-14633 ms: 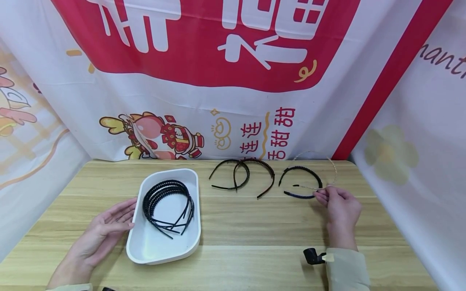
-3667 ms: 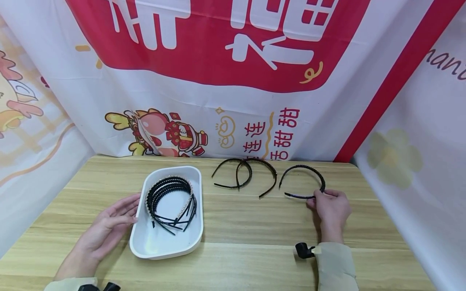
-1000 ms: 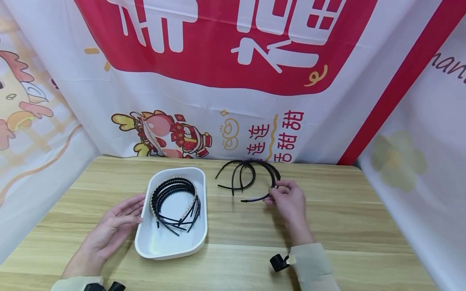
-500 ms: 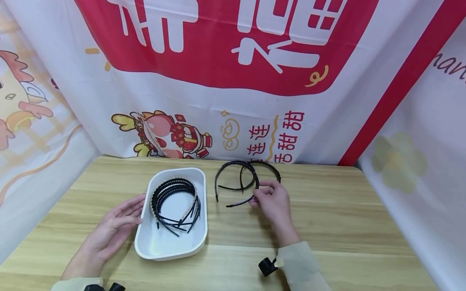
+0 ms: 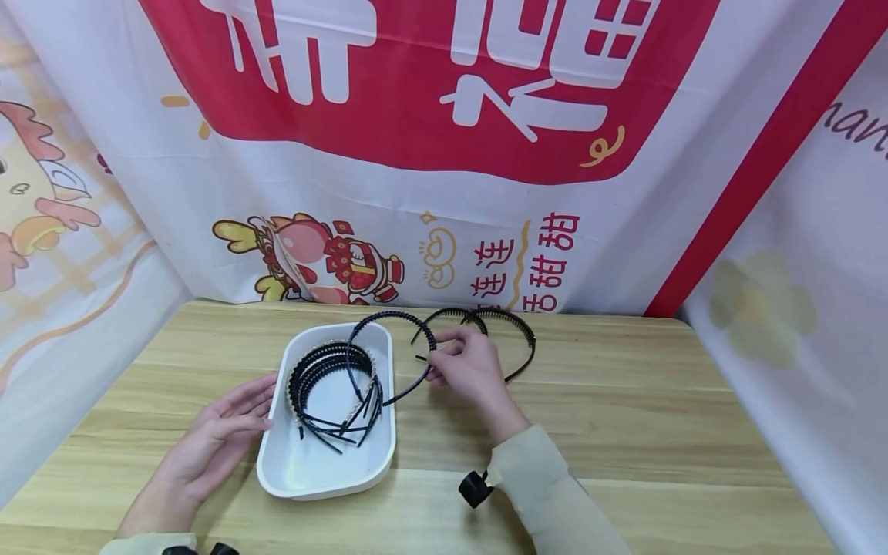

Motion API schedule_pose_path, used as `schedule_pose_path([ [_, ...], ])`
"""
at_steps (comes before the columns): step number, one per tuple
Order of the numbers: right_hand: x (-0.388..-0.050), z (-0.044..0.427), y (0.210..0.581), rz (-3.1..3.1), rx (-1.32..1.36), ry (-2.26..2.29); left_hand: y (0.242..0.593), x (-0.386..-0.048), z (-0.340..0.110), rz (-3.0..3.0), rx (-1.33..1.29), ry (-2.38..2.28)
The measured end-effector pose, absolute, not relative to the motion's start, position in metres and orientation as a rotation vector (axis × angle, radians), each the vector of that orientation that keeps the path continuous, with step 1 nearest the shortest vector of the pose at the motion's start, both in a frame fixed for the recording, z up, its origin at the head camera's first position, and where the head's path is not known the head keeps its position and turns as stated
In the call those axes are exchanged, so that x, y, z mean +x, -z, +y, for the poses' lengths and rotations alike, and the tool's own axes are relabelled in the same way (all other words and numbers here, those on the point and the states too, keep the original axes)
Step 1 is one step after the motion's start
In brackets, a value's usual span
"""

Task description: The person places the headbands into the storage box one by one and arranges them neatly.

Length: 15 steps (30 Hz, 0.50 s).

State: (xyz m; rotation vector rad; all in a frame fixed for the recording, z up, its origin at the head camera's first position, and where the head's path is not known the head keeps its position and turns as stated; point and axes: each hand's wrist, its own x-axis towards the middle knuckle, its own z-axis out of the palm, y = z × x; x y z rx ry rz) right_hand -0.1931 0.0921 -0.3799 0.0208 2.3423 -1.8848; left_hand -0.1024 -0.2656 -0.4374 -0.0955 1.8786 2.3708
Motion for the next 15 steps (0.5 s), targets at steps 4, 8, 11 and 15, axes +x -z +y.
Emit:
schedule_pose_path([
  [4, -0.196, 0.080, 0.375, 2.366, -0.033, 1.837, 0.438, -0.103, -0.266, 1.876, -0.107, -2.370],
  [8, -0.199, 0.069, 0.372, 2.367, -0.077, 1.791, 0.438, -0.102, -0.266, 1.874, -0.101, -2.375],
  [11, -0.201, 0.061, 0.371, 2.362, -0.098, 1.757, 0.438, -0.103, -0.266, 1.878, -0.099, -2.370],
  [15, -0.203, 0.052, 0.370, 2.367, -0.134, 1.716, 0.438, -0.103, -0.265, 1.883, -0.098, -2.365],
])
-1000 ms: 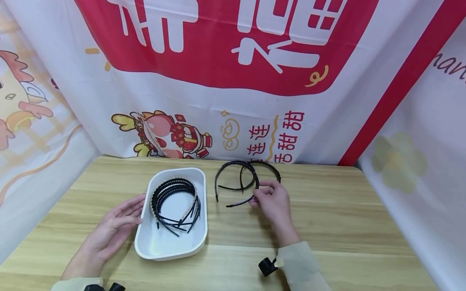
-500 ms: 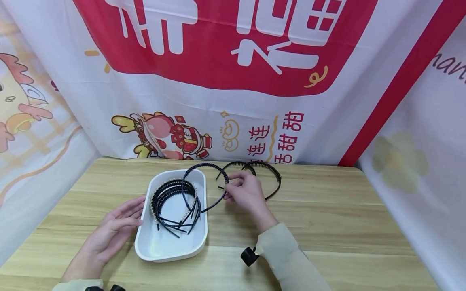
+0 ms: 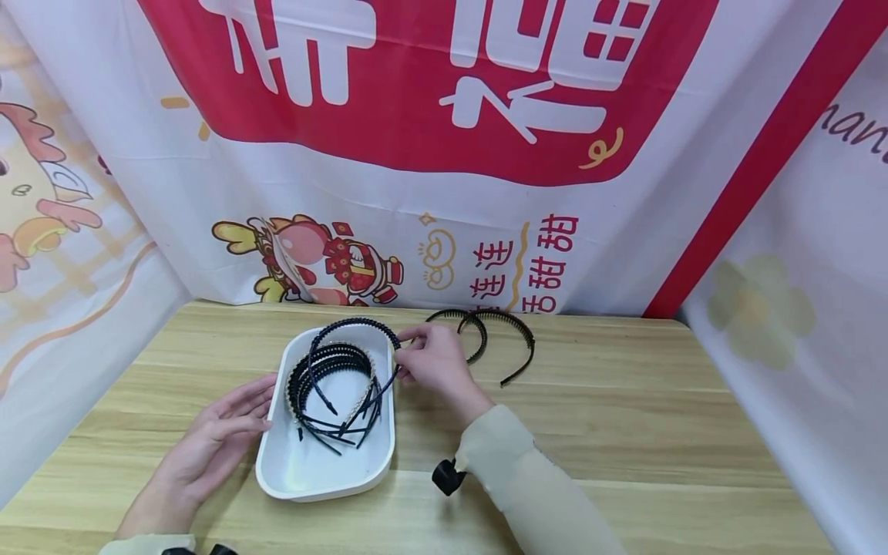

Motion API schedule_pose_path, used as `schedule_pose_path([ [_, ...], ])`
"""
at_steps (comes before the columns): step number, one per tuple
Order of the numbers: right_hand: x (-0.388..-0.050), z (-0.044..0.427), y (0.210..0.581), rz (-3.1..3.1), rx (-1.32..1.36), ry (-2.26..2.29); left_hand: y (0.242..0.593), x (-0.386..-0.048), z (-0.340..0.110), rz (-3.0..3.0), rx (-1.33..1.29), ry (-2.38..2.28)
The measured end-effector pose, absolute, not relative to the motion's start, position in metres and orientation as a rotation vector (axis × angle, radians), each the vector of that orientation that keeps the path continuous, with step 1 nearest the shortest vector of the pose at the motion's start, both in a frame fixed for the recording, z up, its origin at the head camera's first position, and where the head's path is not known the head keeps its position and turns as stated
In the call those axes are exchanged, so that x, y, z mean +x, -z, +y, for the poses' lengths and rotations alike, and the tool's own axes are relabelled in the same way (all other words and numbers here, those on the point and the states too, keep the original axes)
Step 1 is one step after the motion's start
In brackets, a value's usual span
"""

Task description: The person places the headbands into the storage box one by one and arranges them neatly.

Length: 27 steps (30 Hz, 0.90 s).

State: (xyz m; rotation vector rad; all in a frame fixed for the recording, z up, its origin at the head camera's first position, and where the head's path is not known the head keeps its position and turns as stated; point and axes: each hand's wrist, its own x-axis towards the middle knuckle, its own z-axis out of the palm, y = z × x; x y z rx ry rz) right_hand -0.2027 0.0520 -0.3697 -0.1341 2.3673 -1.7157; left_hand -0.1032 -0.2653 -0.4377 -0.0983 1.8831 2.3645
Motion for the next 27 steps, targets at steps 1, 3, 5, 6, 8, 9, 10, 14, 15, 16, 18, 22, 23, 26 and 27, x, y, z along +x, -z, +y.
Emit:
schedule_pose_path([
  [1, -0.203, 0.050, 0.369, 2.374, -0.146, 1.704, 0.438, -0.103, -0.265, 1.883, -0.097, -2.365],
  [3, -0.203, 0.045, 0.368, 2.385, -0.163, 1.684, 0.437, -0.103, -0.265, 1.880, -0.102, -2.367],
  [5, -0.205, 0.042, 0.368, 2.400, -0.181, 1.663, 0.438, -0.103, -0.264, 1.879, -0.106, -2.368],
  [6, -0.205, 0.040, 0.368, 2.405, -0.184, 1.652, 0.438, -0.103, -0.264, 1.879, -0.108, -2.367],
  [8, -0.207, 0.036, 0.367, 2.415, -0.192, 1.630, 0.438, -0.103, -0.264, 1.880, -0.111, -2.364],
  [9, -0.208, 0.034, 0.367, 2.421, -0.196, 1.618, 0.438, -0.103, -0.264, 1.881, -0.112, -2.364],
  [10, -0.208, 0.033, 0.367, 2.426, -0.199, 1.605, 0.438, -0.103, -0.265, 1.881, -0.111, -2.364],
  [14, -0.209, 0.026, 0.365, 2.442, -0.197, 1.560, 0.439, -0.103, -0.265, 1.871, -0.100, -2.372],
  [15, -0.209, 0.025, 0.365, 2.449, -0.197, 1.547, 0.439, -0.102, -0.265, 1.869, -0.097, -2.373],
  [16, -0.210, 0.024, 0.364, 2.454, -0.192, 1.537, 0.439, -0.103, -0.265, 1.867, -0.092, -2.375],
  [18, -0.210, 0.022, 0.363, 2.466, -0.188, 1.512, 0.440, -0.102, -0.265, 1.866, -0.087, -2.378],
  [22, -0.212, 0.019, 0.363, 2.488, -0.192, 1.461, 0.441, -0.102, -0.266, 1.866, -0.067, -2.385],
  [23, -0.213, 0.019, 0.363, 2.491, -0.197, 1.451, 0.441, -0.102, -0.266, 1.866, -0.065, -2.386],
  [26, -0.214, 0.018, 0.364, 2.504, -0.213, 1.426, 0.440, -0.102, -0.267, 1.869, -0.071, -2.387],
  [27, -0.214, 0.017, 0.364, 2.508, -0.215, 1.418, 0.440, -0.102, -0.266, 1.873, -0.077, -2.384],
])
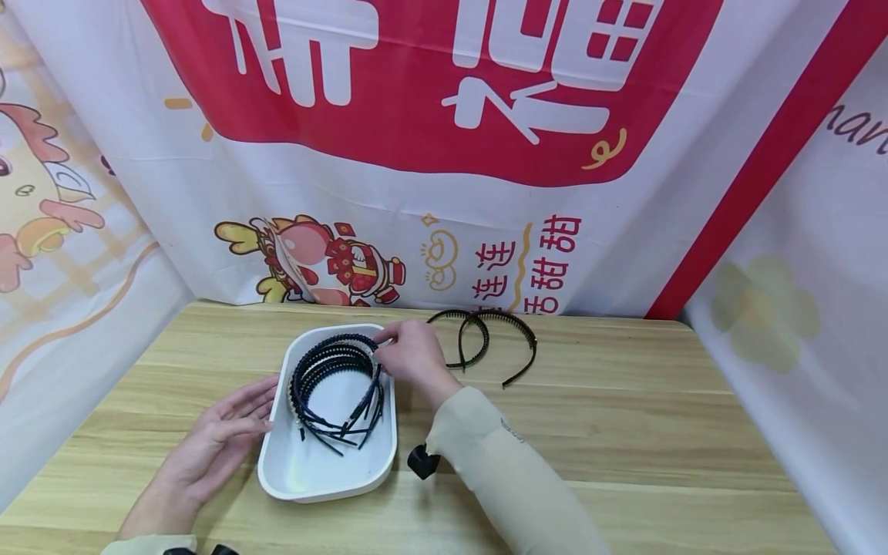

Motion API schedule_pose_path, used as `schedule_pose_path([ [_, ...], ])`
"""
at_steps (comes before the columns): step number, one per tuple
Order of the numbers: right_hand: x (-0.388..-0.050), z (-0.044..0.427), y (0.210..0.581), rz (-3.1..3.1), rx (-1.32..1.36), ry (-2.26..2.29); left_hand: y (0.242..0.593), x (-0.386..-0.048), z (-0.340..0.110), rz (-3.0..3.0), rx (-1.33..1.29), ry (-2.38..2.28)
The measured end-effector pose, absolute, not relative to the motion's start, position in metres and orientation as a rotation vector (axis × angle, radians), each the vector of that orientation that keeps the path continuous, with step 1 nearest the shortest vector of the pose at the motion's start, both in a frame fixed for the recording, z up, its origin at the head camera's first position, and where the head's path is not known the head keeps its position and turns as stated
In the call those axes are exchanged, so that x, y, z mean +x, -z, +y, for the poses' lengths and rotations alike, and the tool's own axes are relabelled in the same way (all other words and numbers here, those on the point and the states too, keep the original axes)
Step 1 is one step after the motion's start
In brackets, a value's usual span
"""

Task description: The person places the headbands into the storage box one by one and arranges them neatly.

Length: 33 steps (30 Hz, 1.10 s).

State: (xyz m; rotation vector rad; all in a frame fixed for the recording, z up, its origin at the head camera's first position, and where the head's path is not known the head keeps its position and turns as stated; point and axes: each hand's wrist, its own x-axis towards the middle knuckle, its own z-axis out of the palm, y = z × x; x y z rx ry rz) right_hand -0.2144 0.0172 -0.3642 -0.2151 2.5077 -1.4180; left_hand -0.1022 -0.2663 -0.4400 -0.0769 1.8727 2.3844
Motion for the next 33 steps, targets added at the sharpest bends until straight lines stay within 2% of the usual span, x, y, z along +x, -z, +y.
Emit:
schedule_pose_path([
  [33, -0.213, 0.004, 0.367, 2.744, -0.203, 1.200, 0.435, -0.101, -0.264, 1.881, -0.142, -2.361],
])
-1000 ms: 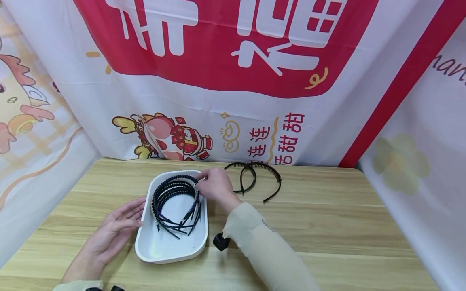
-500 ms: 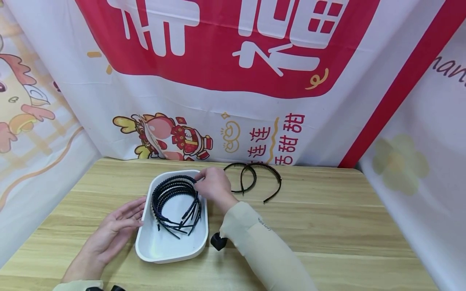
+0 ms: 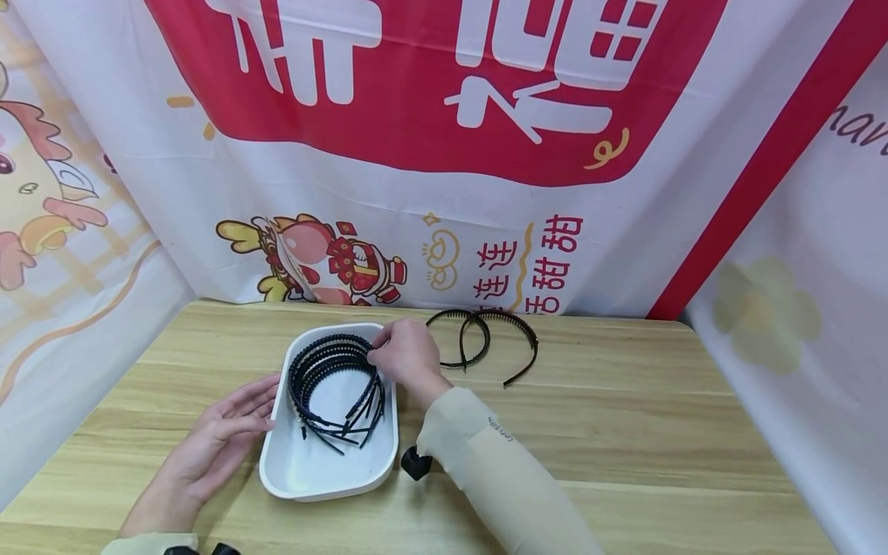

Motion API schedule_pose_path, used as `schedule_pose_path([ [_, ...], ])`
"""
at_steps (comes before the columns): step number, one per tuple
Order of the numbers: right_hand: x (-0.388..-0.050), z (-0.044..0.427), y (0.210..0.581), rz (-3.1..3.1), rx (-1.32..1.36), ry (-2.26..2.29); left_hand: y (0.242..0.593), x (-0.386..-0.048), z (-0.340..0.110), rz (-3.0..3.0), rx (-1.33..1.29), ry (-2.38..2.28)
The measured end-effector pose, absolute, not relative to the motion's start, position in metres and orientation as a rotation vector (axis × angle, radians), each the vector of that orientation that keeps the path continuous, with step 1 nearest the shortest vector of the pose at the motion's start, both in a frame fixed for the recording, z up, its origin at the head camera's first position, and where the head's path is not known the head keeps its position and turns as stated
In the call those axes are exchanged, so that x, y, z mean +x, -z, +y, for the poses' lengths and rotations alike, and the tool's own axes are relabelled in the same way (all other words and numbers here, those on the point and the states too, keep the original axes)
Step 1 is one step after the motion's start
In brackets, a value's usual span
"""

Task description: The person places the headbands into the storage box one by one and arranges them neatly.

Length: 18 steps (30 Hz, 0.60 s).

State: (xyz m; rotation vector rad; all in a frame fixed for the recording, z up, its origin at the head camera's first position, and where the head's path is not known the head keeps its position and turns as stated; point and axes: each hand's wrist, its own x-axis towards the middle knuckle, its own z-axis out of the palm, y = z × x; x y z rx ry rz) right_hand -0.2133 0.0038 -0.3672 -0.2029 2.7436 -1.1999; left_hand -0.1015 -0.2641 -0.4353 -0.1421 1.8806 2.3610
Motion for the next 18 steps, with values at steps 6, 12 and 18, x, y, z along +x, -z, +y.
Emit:
schedule_pose_path([
  [6, -0.2134, 0.0026, 0.3681, 2.753, -0.200, 1.195, 0.4356, -0.1014, -0.2645, 1.874, -0.137, -2.368],
  [12, -0.2144, 0.0031, 0.3704, 2.737, -0.210, 1.219, 0.4368, -0.1018, -0.2649, 1.864, -0.126, -2.377],
  [18, -0.2151, 0.0034, 0.3728, 2.735, -0.238, 1.241, 0.4366, -0.1019, -0.2652, 1.867, -0.119, -2.376],
])
